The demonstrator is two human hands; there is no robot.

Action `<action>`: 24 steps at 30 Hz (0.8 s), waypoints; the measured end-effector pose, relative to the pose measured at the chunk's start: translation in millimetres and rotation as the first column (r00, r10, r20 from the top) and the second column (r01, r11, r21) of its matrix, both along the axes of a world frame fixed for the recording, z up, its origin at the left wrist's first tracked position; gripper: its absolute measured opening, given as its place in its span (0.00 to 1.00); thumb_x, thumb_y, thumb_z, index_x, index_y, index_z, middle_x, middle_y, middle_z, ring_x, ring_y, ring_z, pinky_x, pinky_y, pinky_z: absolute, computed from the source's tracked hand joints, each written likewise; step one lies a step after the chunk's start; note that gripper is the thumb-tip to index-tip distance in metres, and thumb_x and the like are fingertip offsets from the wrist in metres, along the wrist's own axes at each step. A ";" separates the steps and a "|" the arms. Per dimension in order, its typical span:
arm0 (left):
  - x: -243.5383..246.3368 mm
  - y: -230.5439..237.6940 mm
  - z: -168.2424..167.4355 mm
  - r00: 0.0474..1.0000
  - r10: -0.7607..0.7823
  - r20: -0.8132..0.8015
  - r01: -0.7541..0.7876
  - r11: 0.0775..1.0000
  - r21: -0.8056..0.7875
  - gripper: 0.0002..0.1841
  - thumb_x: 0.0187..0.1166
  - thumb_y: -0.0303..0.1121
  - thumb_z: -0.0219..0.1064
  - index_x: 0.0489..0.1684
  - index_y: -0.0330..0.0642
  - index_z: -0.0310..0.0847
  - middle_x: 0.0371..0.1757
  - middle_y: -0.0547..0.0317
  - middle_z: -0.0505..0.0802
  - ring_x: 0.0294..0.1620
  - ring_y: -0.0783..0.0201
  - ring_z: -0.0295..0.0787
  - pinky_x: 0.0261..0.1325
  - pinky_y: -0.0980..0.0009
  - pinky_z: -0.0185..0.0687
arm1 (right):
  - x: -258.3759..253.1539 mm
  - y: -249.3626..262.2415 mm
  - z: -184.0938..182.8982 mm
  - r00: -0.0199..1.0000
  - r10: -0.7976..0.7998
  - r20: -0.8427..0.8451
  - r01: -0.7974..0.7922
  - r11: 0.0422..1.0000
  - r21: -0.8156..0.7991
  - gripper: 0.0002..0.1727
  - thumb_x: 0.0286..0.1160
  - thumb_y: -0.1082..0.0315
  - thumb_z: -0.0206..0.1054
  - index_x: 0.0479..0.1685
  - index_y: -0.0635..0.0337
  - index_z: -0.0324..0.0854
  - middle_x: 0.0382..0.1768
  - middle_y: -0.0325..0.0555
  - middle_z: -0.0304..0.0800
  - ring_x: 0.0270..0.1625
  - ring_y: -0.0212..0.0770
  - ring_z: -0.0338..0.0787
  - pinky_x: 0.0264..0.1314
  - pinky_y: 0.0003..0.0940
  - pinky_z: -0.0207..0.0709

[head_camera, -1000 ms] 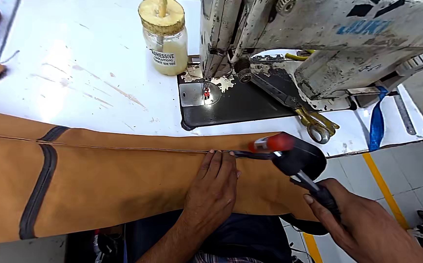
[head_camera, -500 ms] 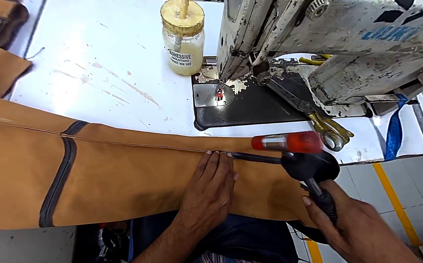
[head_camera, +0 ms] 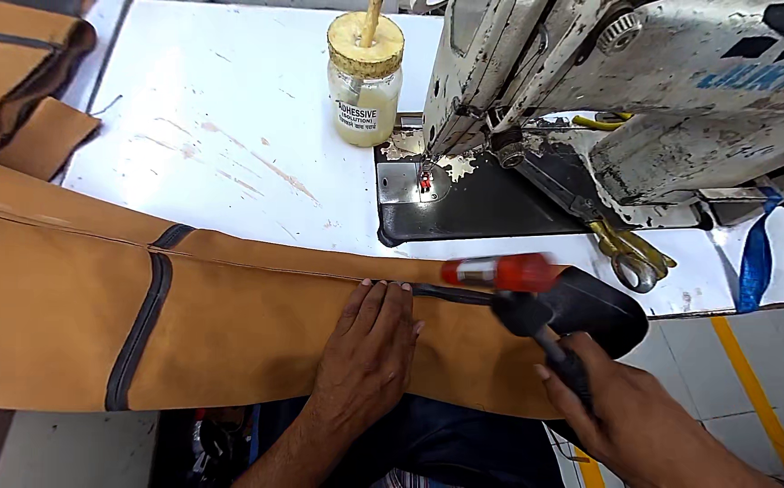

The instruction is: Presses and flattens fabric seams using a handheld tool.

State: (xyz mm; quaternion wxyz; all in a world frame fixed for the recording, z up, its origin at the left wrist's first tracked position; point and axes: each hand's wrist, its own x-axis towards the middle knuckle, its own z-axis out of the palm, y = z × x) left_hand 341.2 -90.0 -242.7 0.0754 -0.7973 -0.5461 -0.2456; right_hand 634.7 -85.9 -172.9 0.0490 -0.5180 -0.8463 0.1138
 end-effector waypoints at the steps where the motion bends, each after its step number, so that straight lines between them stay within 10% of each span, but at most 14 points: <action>1: -2.6 -0.5 0.0 1.000 -0.003 -0.002 0.003 1.000 0.002 0.24 0.91 0.42 0.50 0.70 0.33 0.83 0.71 0.48 0.89 0.75 0.51 0.82 0.86 0.53 0.66 | -2.1 1.3 -0.9 0.999 0.009 0.052 -0.007 0.999 -0.047 0.20 0.84 0.46 0.49 0.45 0.52 0.76 0.16 0.33 0.73 0.15 0.35 0.77 0.13 0.35 0.71; 24: -74.0 0.0 11.1 0.995 -0.008 -0.103 0.008 1.000 -0.001 0.24 0.91 0.42 0.50 0.69 0.36 0.85 0.67 0.48 0.90 0.74 0.51 0.83 0.84 0.52 0.67 | -43.3 30.7 5.5 0.987 0.150 0.062 -0.144 0.986 -0.089 0.20 0.84 0.47 0.50 0.47 0.52 0.77 0.18 0.35 0.77 0.19 0.40 0.83 0.18 0.39 0.77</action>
